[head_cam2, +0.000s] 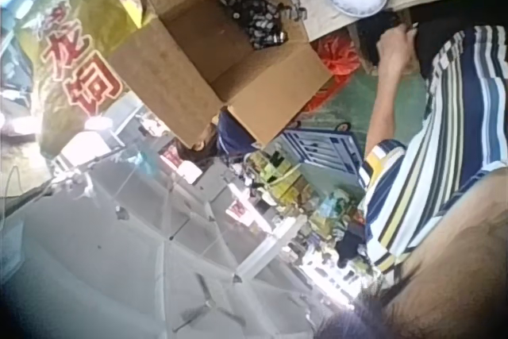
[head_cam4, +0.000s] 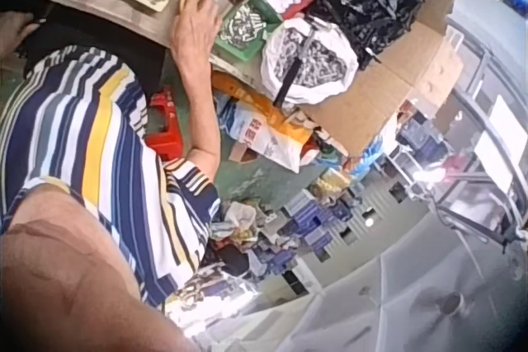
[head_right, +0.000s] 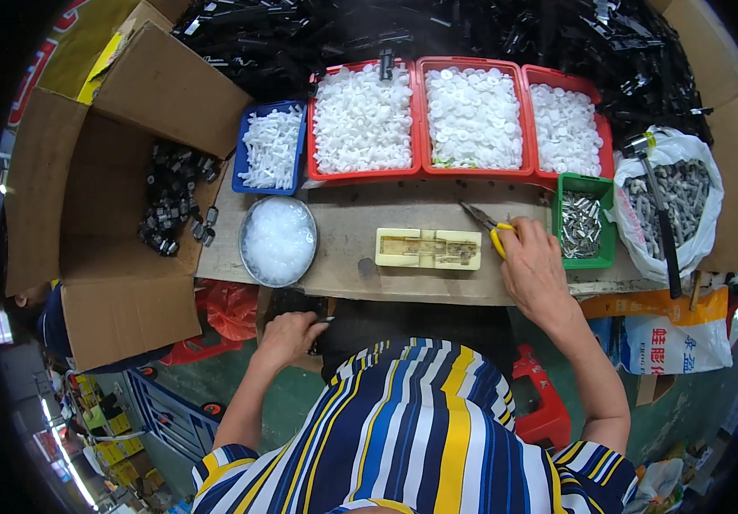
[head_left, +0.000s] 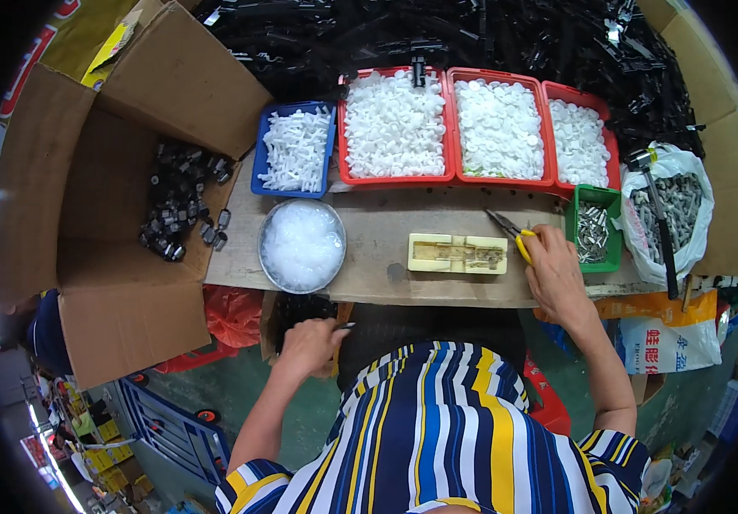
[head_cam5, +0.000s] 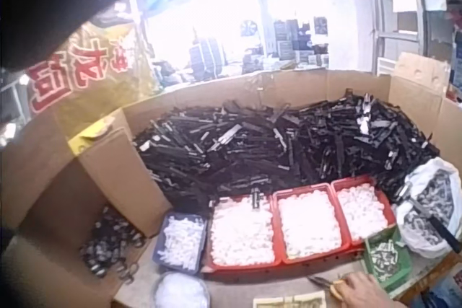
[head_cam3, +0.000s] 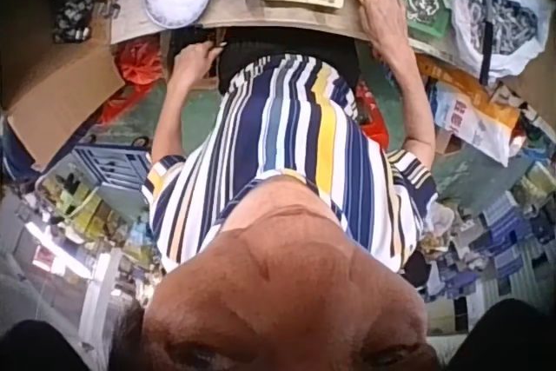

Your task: The person assembles small hardware components at a workbench. They pick up black plastic parts, white plastic inserts, and metal nails, then use a hammer to drive the nails into the parts while holding them in a wooden jig. The person repeats this process for multiple units, placing the finished items into a cardboard box.

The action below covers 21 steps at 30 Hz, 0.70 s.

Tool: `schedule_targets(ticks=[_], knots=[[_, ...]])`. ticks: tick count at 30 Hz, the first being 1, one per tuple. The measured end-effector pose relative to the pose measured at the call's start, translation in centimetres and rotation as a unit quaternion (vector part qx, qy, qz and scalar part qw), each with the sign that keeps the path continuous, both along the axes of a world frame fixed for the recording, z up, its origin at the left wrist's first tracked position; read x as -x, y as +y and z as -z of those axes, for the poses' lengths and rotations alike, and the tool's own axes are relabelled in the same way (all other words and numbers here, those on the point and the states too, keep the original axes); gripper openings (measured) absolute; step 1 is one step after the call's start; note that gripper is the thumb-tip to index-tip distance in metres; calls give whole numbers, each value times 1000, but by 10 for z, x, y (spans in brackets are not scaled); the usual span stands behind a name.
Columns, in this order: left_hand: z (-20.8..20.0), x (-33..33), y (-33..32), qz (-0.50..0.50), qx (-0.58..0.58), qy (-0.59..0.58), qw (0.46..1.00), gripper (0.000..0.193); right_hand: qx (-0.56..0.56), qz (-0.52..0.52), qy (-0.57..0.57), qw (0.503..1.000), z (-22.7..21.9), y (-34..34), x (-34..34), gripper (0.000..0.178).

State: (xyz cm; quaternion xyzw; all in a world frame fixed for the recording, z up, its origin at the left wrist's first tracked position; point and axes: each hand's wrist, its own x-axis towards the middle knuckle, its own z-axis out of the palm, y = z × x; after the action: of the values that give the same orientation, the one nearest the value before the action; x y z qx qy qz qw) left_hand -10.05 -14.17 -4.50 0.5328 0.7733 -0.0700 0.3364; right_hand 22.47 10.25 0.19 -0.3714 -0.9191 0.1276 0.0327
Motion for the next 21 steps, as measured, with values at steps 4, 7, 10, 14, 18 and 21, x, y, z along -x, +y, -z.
schedule_targets(ticks=[4, 7, 10, 14, 18, 21], knots=[[6, 38, -37, -51, -95, 110, 988, 23, 16, -11, 14, 1000, -5, 1, 3, 44], [-11, 58, -20, -136, -246, 98, 955, 14, 25, -23, 27, 999, -12, 5, 4, 46], [-37, 74, 1, -177, -274, 79, 942, 18, 3, -38, 58, 998, -21, 18, 13, 40], [-50, 97, 17, -134, -286, 5, 949, 26, -40, -95, 152, 983, -37, 38, 57, 24], [-47, 122, 18, -147, -302, -53, 940, 26, -74, -148, 219, 962, -33, 71, 131, 16], [-41, 133, 18, -181, -354, -31, 917, 27, -141, -174, 265, 938, -31, 102, 189, 14]])
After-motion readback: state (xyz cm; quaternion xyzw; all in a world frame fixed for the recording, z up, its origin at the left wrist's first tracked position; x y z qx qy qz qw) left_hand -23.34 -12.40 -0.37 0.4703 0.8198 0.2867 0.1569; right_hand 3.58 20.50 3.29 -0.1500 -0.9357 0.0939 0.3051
